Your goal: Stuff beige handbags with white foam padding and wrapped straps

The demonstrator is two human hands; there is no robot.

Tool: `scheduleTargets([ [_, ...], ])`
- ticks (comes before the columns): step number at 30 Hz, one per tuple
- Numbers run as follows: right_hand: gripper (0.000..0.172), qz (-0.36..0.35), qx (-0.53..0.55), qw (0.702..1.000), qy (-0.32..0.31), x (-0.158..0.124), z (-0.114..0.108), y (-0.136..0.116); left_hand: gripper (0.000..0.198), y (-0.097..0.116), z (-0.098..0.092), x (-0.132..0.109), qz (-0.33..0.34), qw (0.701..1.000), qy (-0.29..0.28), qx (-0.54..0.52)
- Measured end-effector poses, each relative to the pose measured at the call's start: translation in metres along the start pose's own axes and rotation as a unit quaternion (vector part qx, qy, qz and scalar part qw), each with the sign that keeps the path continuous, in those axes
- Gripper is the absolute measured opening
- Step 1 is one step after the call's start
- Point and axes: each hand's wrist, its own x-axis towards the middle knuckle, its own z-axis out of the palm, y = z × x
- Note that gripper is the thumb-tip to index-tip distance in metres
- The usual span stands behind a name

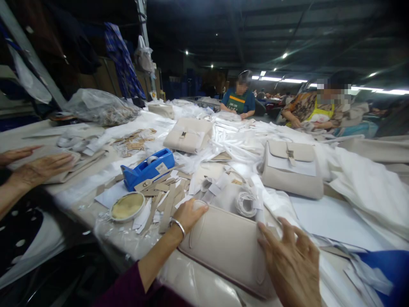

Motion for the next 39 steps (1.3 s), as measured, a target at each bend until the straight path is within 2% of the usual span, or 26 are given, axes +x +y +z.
scheduleTargets([
  [1, 0.035, -0.06, -0.014, 0.998, 0.004, 0.007, 0.002, -0.012, 0.032, -0.001, 0.0, 0.0, 0.005, 1.0, 0.001, 0.0],
  [3, 0.04, -0.168, 0.019, 0.985, -0.043, 0.021, 0.016, -0.038, 0.031, -0.003, 0.0, 0.0, 0.018, 1.0, 0.001, -0.002],
  [6, 0.04, -0.23, 0.072, 0.965, -0.099, 0.039, 0.047, -0.067, 0.029, -0.001, -0.002, -0.006, 0.022, 1.0, 0.004, 0.019],
  [9, 0.036, -0.223, 0.095, 0.966, -0.084, 0.043, 0.069, -0.074, 0.031, 0.012, -0.005, -0.011, 0.067, 0.986, 0.093, 0.121],
  [11, 0.032, -0.216, 0.106, 0.968, -0.074, 0.04, 0.072, -0.071, 0.048, 0.026, -0.004, -0.006, 0.138, 0.961, 0.161, 0.176],
  [12, 0.029, -0.214, 0.109, 0.968, -0.07, 0.039, 0.071, -0.069, 0.058, 0.034, -0.002, -0.001, 0.168, 0.952, 0.176, 0.187],
  [15, 0.022, -0.212, 0.118, 0.968, -0.066, 0.036, 0.068, -0.066, 0.071, 0.054, 0.009, 0.02, 0.192, 0.949, 0.159, 0.192],
  [18, 0.015, -0.201, 0.134, 0.968, -0.067, 0.038, 0.066, -0.068, 0.059, 0.064, 0.021, 0.036, 0.196, 0.943, 0.162, 0.217],
  [22, 0.008, -0.161, 0.159, 0.972, -0.067, 0.039, 0.065, -0.07, 0.049, 0.064, 0.024, 0.04, 0.235, 0.932, 0.193, 0.197],
  [27, 0.023, -0.16, 0.157, 0.974, -0.032, 0.037, 0.064, -0.069, 0.039, 0.062, 0.016, 0.041, 0.238, 0.951, 0.171, 0.093],
  [33, 0.02, -0.168, 0.129, 0.977, -0.037, 0.039, 0.068, -0.068, 0.023, 0.059, 0.01, 0.049, 0.214, 0.972, 0.096, -0.013],
  [36, 0.02, -0.162, 0.131, 0.977, -0.036, 0.04, 0.068, -0.068, 0.026, 0.055, 0.009, 0.055, 0.21, 0.97, 0.075, -0.095],
  [39, 0.019, -0.157, 0.137, 0.977, -0.033, 0.039, 0.065, -0.069, 0.033, 0.053, 0.011, 0.06, 0.19, 0.971, 0.02, -0.141],
])
